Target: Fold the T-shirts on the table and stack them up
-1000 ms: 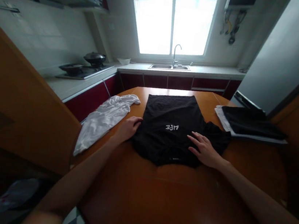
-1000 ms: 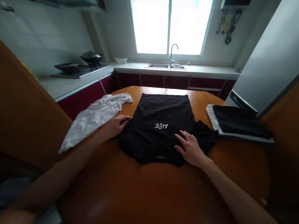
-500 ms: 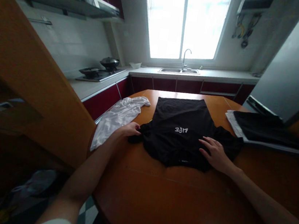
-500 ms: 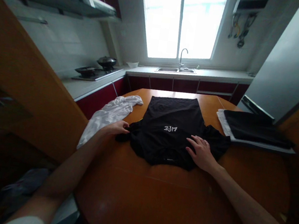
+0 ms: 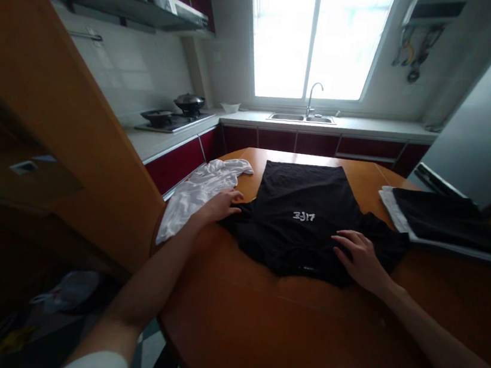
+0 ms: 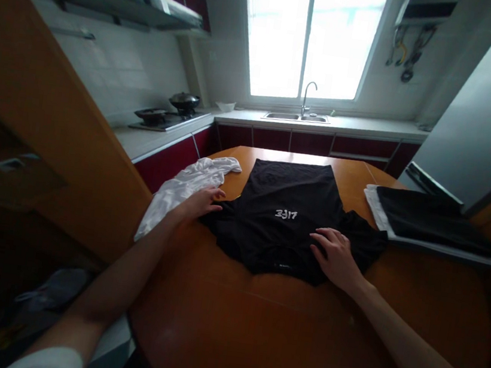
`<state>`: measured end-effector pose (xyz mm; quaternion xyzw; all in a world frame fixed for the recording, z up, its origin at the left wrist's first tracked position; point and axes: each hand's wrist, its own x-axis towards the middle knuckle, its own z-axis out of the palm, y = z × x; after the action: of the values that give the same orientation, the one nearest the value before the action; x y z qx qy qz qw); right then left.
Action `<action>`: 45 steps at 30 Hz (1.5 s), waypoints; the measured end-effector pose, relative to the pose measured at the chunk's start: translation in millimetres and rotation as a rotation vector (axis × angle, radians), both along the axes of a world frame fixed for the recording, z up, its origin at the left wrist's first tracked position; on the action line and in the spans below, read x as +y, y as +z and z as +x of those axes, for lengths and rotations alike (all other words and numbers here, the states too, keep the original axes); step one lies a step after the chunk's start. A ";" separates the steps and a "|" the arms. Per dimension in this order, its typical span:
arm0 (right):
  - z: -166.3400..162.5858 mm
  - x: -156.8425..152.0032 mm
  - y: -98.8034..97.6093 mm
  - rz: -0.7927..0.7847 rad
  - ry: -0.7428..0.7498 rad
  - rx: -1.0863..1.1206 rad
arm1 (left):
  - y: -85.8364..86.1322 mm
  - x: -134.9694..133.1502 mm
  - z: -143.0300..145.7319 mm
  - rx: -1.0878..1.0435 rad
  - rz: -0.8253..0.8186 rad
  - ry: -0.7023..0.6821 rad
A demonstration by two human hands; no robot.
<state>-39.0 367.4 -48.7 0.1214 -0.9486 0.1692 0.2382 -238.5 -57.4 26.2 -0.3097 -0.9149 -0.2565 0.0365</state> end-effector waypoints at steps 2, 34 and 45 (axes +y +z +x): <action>2.8 -3.0 6.8 -0.013 0.070 0.004 | 1.5 12.2 15.4 -0.106 -0.006 -0.221; 7.5 -13.1 12.5 0.144 -0.233 -0.467 | -47.4 76.8 49.3 0.033 -0.470 -0.200; -11.0 13.9 61.9 -0.016 -0.309 -0.408 | 27.4 86.5 -13.4 -0.120 -0.105 0.029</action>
<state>-50.0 381.3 13.2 -0.0633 -0.9830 0.1591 0.0656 -251.8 29.1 53.6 -0.2819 -0.9320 -0.2258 -0.0309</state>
